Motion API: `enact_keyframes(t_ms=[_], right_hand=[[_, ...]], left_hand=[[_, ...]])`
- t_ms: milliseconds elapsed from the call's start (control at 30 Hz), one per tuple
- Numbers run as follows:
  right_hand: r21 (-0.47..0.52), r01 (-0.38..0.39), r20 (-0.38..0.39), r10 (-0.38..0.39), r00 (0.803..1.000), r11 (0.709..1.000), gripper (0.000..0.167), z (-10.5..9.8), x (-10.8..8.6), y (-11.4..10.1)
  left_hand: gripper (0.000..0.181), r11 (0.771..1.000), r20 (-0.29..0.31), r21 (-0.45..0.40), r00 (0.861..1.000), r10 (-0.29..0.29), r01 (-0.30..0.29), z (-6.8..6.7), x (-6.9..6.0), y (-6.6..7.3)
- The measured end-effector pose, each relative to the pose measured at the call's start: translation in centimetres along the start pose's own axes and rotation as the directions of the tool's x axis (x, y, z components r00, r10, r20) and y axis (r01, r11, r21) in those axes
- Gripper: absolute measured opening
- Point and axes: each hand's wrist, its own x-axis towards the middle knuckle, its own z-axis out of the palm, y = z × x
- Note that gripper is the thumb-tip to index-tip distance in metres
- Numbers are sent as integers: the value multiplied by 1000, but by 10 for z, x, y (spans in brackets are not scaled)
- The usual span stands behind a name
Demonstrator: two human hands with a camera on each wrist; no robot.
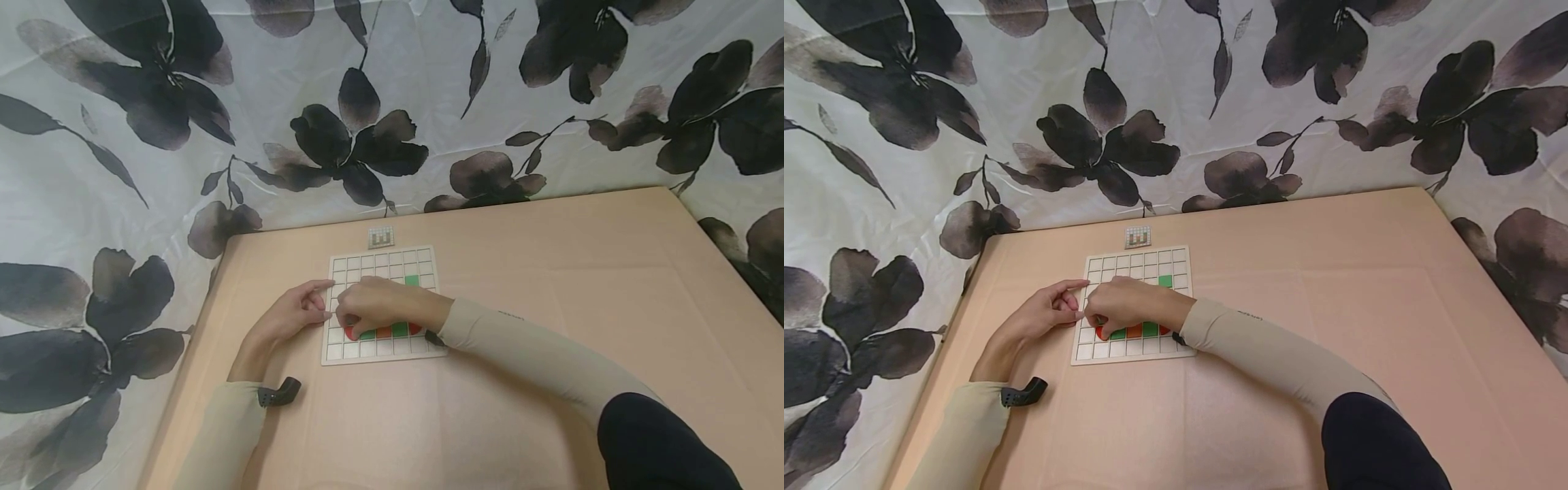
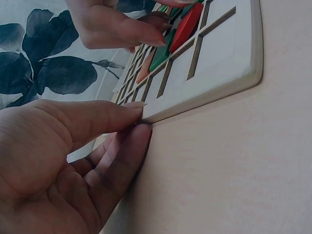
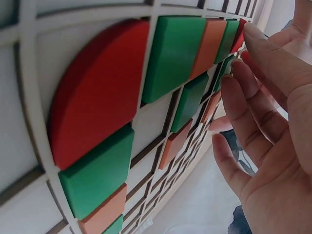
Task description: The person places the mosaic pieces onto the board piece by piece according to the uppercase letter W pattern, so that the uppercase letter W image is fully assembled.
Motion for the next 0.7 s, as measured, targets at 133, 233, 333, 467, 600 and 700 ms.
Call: enact_keyframes(t_ms=[133, 233, 333, 467, 600, 700], right_hand=[[-11, 3, -5, -3, 1000, 1000, 19, 0, 1, -1], [-22, 9, -5, -9, 1000, 1000, 21, 1, 2, -2], [-25, 6, 8, -5, 1000, 1000, 20, 2, 2, -2], [-33, 6, 14, -5, 1000, 999, 13, 3, 2, -3], [-35, 7, 11, -6, 1000, 999, 8, 3, 1, -3], [-32, 7, 8, -7, 1000, 999, 8, 4, 1, -2]], left_hand=[[66, 1000, 3, -17, 1000, -14, 14, 0, 1, -1], [66, 999, 5, -30, 1000, -15, 15, 0, 0, -1], [66, 999, 6, -31, 1000, -12, 12, 0, 0, -1], [65, 1000, 3, -27, 1000, -11, 11, 1, -1, -2], [66, 999, -8, -27, 1000, -19, 19, 1, -1, -1], [66, 999, -9, -26, 1000, -19, 19, 0, -1, -1]])
